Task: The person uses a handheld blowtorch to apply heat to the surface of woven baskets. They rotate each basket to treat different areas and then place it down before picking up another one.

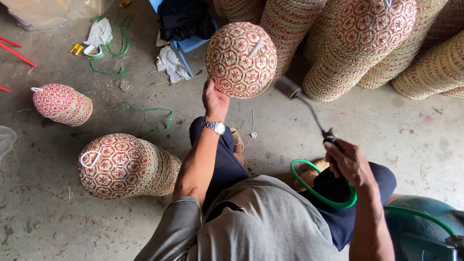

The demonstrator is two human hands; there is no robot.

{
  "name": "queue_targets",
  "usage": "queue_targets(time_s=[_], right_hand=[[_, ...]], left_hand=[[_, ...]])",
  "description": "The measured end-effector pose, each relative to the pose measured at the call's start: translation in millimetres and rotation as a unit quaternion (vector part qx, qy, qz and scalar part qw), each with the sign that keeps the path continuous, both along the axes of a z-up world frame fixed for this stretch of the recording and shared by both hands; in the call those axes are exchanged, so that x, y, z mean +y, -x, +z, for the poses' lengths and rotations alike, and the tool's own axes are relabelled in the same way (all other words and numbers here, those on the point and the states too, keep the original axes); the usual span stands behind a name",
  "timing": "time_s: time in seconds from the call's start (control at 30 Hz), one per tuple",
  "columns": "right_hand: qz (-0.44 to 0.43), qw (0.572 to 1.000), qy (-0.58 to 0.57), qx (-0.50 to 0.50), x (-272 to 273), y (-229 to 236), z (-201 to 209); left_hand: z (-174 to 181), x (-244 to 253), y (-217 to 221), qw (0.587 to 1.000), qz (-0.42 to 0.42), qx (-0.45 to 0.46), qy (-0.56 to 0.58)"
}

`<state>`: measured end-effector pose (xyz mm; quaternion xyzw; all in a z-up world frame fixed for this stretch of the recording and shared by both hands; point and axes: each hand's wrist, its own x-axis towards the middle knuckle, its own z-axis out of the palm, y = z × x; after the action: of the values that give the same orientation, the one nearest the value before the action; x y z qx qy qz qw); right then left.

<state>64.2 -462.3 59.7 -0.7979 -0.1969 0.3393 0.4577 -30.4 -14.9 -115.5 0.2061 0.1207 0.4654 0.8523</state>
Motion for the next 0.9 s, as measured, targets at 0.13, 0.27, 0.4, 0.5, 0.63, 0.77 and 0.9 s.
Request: queue_targets(time_s=[0.13, 0.27, 0.4, 0.5, 0.63, 0.77, 0.9], right_hand=[[0.041, 0.996, -0.085, 0.001, -8.7, -8.0, 1.5], [0.075, 0.997, 0.023, 0.009, -13.5, -16.8, 0.8], [-0.019, 0.999, 0.027, -0.001, -9.9, -38.1, 0.0], [-0.011, 0.999, -0.025, -0.029, -8.6, -48.9, 17.9], [0.077, 0.994, -0.015, -0.071, -3.1, -31.0, 30.2], [0.103, 0.990, 0.083, -0.054, 6.0, -20.7, 22.6], [0.014, 0.996, 0.075, -0.040, 4.2, -29.4, 13.9]], left_hand=[[7.1, 14.0, 1.2, 0.997, -0.006, 0.021, -0.072], [41.5, 28.6, 13.0, 0.991, -0.016, 0.043, -0.129], [91.2, 32.5, 40.0, 0.980, -0.094, 0.080, -0.157], [104.3, 26.6, 40.4, 0.961, -0.088, 0.105, -0.242], [87.7, 19.1, 23.7, 0.932, -0.007, 0.212, -0.295], [53.3, 17.5, 9.8, 0.960, 0.058, 0.168, -0.215], [29.3, 23.2, 8.6, 0.993, -0.016, 0.094, -0.064]])
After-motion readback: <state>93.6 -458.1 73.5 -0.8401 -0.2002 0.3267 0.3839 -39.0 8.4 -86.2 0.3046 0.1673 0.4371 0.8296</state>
